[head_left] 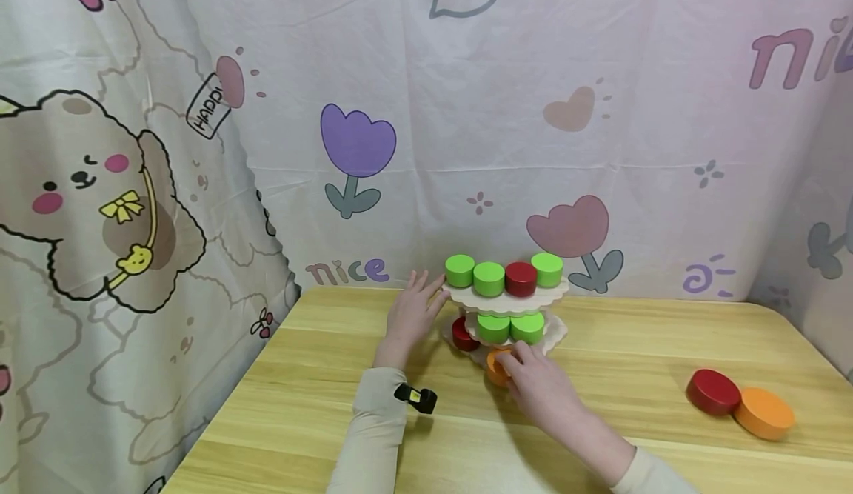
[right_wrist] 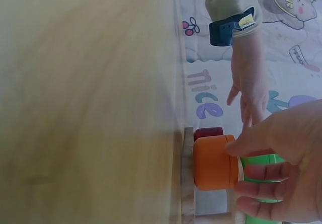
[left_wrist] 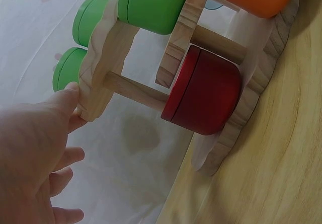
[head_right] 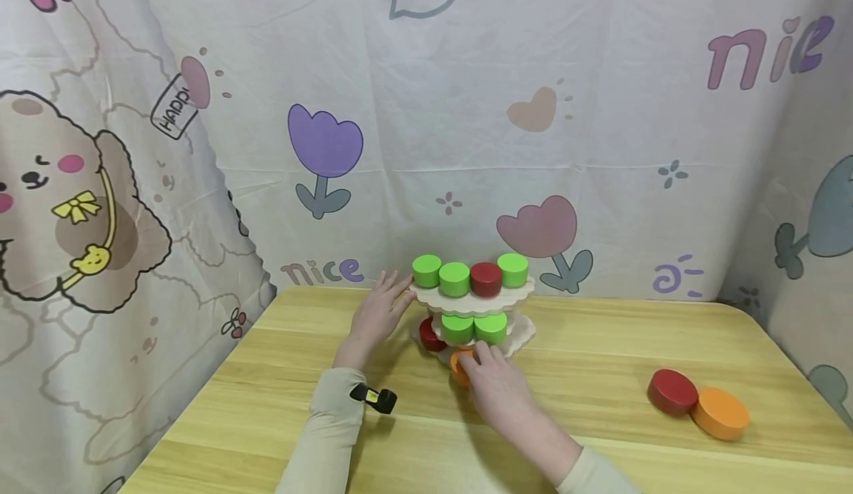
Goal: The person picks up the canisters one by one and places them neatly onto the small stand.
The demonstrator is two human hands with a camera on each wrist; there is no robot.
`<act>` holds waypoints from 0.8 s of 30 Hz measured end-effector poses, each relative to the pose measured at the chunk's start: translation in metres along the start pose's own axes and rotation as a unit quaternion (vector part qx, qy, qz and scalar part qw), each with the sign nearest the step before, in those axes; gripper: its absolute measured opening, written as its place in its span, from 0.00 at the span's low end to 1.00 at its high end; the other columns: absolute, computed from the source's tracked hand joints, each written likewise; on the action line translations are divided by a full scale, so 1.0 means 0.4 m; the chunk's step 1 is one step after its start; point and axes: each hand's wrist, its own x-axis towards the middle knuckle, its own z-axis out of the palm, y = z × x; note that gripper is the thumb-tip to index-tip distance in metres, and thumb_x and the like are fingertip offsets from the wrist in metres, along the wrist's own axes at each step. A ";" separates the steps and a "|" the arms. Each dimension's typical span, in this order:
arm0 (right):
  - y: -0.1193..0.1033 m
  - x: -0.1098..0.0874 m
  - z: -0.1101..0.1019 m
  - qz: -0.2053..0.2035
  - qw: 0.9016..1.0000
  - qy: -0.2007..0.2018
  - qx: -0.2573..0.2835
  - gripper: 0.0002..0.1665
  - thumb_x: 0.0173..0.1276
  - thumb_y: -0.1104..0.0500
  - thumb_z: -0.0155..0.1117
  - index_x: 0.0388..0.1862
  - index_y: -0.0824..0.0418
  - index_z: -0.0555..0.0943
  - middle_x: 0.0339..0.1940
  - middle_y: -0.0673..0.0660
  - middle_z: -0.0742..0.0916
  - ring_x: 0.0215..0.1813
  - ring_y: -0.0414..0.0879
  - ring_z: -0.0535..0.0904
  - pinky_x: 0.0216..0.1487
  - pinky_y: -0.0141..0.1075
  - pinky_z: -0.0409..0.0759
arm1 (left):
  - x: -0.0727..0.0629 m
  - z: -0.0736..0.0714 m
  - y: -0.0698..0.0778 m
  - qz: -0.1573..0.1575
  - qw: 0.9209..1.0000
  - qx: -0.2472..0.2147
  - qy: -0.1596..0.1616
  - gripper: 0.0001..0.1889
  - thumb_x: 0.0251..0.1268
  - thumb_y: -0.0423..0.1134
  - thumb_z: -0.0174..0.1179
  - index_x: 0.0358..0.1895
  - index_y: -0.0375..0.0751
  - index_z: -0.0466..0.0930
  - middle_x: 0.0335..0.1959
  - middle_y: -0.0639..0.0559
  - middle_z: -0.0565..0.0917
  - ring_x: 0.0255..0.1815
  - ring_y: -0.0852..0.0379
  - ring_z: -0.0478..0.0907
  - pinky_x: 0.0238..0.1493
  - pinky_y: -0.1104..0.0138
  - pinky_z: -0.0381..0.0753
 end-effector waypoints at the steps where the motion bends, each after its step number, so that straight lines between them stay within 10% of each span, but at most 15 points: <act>1: 0.000 0.000 -0.001 -0.001 1.000 0.001 0.001 0.19 0.45 0.64 0.78 0.37 0.57 0.81 0.31 0.49 0.76 0.33 0.42 0.74 0.28 0.32 0.75 | 0.000 0.000 0.000 0.000 1.000 0.000 0.000 0.29 0.75 0.62 0.38 0.72 0.57 0.66 0.77 0.42 0.60 0.79 0.39 0.50 0.75 0.42 0.56; 11: -0.001 0.000 -0.007 0.006 0.999 -0.053 -0.006 0.21 0.46 0.52 0.80 0.24 0.52 0.72 0.26 0.44 0.72 0.33 0.41 0.70 0.27 0.31 0.70 | -0.002 0.001 -0.001 -0.001 1.000 -0.003 0.000 0.29 0.75 0.63 0.38 0.72 0.58 0.66 0.77 0.43 0.60 0.80 0.41 0.48 0.75 0.43 0.56; 24: -0.002 -0.004 -0.010 -0.018 0.998 -0.052 -0.013 0.20 0.46 0.52 0.79 0.37 0.52 0.81 0.34 0.47 0.83 0.41 0.43 0.78 0.39 0.37 0.81 | 0.000 0.002 -0.001 0.000 1.000 0.000 0.003 0.28 0.75 0.63 0.38 0.72 0.59 0.65 0.77 0.43 0.60 0.80 0.40 0.48 0.76 0.43 0.56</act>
